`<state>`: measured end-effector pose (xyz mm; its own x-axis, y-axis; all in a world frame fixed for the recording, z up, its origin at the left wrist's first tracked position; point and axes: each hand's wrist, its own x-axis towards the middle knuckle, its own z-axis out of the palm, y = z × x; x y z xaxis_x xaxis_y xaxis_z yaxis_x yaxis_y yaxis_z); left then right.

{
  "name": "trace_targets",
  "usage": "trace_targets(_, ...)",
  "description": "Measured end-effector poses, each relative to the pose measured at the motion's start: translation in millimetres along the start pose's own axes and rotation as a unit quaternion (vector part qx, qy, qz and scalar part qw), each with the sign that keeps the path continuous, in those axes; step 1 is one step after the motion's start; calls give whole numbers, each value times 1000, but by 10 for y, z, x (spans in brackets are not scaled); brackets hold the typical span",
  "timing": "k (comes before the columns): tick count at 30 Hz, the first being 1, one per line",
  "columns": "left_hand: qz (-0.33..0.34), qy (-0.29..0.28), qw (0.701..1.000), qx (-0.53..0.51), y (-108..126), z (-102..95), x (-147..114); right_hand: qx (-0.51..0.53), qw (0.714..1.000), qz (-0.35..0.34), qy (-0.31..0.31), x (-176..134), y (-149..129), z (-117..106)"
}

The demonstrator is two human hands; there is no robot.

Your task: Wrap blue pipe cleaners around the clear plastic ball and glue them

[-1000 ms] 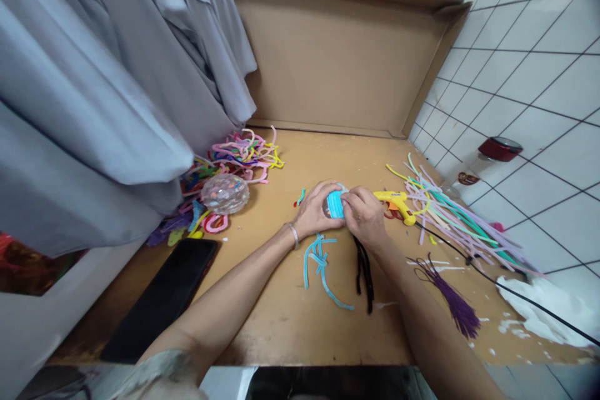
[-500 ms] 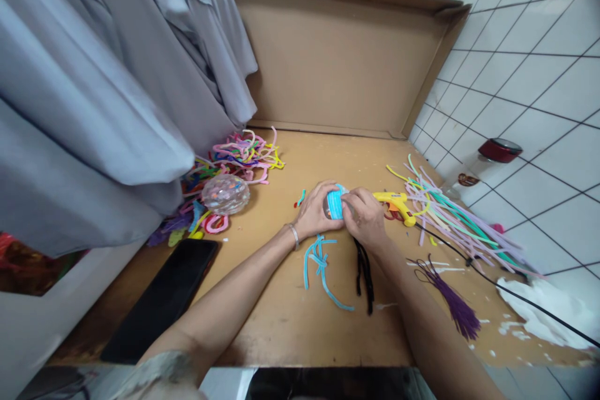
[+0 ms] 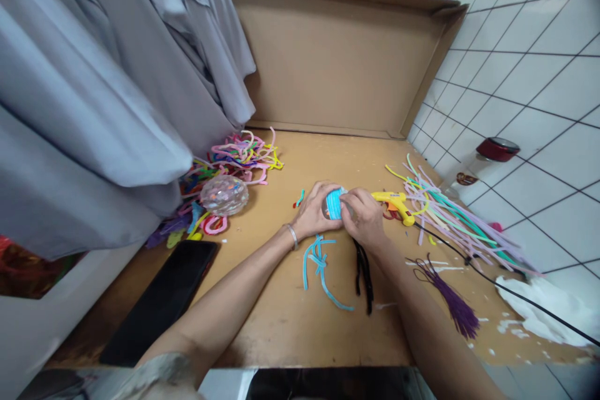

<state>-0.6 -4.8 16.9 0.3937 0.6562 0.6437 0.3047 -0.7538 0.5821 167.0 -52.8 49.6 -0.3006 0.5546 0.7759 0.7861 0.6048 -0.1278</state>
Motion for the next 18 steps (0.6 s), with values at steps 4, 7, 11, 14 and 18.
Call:
trace_targets(4,-3,0,1000,-3,4,-4,1,-1,1000,3,-1,5,-10,-1)
trace_targets(7,-3,3,1000,-5,6,1,7,0,1000,1,-1,10,-16,-7)
trace_targets(11,-5,1,1000,-1,5,7,16,7,1000,5,-8,5,-11,-9)
trace_targets(14,-5,5,1000,-2,10,7,16,9,1000,3,-4,-3,-1,0)
trace_targets(18,2,9,1000,-10,16,5,13,-8,1000,-4,8,-10,10,13)
